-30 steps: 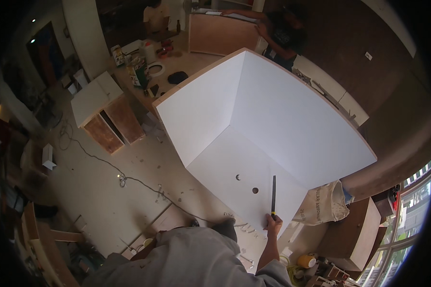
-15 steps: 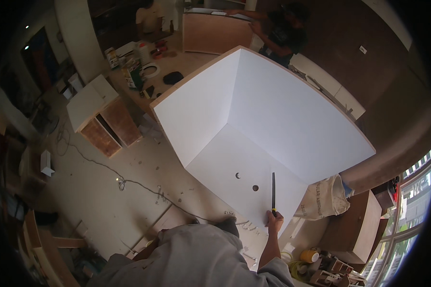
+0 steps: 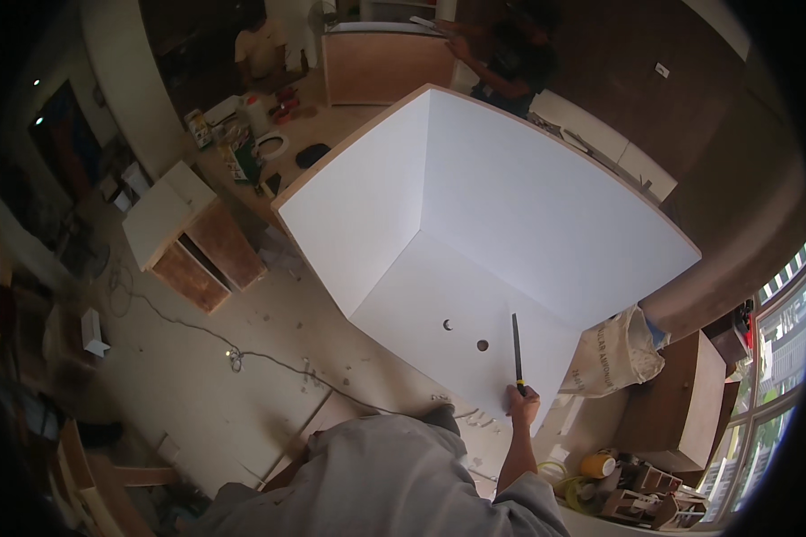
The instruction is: Preparing and smoothing holes in a cabinet panel using a screwdriver and a round file.
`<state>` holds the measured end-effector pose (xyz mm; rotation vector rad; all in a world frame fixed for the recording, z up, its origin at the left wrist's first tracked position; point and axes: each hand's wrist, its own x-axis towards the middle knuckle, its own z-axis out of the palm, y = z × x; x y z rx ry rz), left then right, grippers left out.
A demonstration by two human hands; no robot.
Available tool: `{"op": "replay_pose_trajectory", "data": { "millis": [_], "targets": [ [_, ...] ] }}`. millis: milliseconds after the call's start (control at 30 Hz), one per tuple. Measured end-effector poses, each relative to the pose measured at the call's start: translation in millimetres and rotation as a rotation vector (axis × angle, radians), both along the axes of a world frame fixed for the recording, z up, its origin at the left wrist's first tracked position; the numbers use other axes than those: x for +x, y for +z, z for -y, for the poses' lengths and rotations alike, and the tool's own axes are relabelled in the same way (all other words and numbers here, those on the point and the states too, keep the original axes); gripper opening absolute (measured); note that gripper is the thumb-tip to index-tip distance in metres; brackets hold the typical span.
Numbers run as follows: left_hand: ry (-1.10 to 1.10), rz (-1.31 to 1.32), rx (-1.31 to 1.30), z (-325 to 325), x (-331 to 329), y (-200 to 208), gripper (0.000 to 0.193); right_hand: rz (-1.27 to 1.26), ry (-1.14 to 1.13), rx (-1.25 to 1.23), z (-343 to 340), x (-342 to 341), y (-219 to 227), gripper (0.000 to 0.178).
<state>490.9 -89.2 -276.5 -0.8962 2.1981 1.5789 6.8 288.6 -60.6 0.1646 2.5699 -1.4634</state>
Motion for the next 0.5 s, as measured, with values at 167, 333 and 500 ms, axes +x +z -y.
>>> {"op": "replay_pose_trajectory", "data": {
  "millis": [167,333,500],
  "targets": [
    [-0.005,0.005,-0.005,2.7,1.0,0.9,0.054,0.0,0.003,-0.005,-1.7,-1.5,-2.1,0.037],
    [0.0,0.006,-0.002,4.0,2.9,2.3,0.054,0.004,-0.019,0.045,-0.6,-2.6,-3.5,0.036],
    [0.004,0.006,-0.001,3.4,5.4,2.9,0.054,0.013,-0.002,0.0,-3.5,-2.4,-4.6,0.034]
  ]
}}
